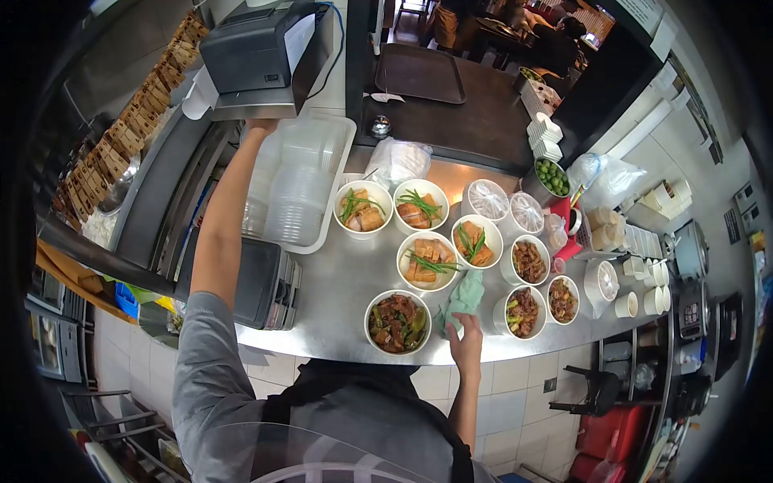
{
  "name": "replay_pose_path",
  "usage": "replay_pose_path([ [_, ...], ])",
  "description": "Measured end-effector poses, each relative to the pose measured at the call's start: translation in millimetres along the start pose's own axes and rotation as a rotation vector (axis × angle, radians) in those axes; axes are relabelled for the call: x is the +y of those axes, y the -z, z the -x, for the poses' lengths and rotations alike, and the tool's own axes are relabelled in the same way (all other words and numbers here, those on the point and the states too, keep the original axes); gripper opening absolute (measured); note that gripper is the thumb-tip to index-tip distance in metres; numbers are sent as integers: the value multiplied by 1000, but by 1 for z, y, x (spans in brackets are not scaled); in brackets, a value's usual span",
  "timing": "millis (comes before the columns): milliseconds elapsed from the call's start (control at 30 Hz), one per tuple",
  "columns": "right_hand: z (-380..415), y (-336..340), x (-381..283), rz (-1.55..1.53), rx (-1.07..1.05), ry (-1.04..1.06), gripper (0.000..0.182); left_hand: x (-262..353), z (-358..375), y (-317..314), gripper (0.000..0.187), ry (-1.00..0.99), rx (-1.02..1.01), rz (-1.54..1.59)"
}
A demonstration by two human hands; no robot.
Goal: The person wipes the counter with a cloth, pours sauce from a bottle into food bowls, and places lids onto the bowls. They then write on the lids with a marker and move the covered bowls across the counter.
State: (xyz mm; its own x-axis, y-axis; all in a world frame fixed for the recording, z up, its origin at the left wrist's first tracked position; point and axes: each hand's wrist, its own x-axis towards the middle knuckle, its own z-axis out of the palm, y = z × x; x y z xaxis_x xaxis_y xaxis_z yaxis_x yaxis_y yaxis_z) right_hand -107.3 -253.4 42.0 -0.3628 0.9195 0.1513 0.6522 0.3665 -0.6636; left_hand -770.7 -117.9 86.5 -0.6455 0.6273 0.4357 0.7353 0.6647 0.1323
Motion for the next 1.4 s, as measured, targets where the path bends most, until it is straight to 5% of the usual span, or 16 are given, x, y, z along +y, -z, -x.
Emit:
replay_pose_path([
  [167, -23, 0, -54, -33, 77, 122, 18, -19, -9, -1, 50, -152, 88, 218],
  [300, -53, -30, -103, -210, 78, 231, 14, -14, 5, -5, 45, -145, -115, 120],
  [433, -107, -89, -198, -276, -147, 792, 25, 0, 25, 15, 44, -197, -200, 191],
  [567, -172, -180, -224, -129, -163, 1002, 27, 27, 64, 58, 48, -205, 22, 116],
  [700, -206, -207, -238, 54, -34, 961, 21, 7, 92, 89, 27, -515, -169, 413],
  [833, -215, -217, -249, 220, 5, 935, 13, -6, 144, 102, 17, -488, -453, 562],
  [1000, -213, -221, -250, 312, 128, 1105, 14, -18, 168, 106, 12, -347, -459, 712],
  [1200, -207, -210, -252, 42, 275, 1122, 17, -31, 170, 115, 9, -388, -364, 1022],
  [1300, -209, -202, -259, -62, 250, 1104, 19, -33, 168, 117, 12, -411, -324, 888],
  [1400, -209, -193, -266, -58, 243, 1086, 20, -40, 154, 109, 13, -195, -483, 1022],
])
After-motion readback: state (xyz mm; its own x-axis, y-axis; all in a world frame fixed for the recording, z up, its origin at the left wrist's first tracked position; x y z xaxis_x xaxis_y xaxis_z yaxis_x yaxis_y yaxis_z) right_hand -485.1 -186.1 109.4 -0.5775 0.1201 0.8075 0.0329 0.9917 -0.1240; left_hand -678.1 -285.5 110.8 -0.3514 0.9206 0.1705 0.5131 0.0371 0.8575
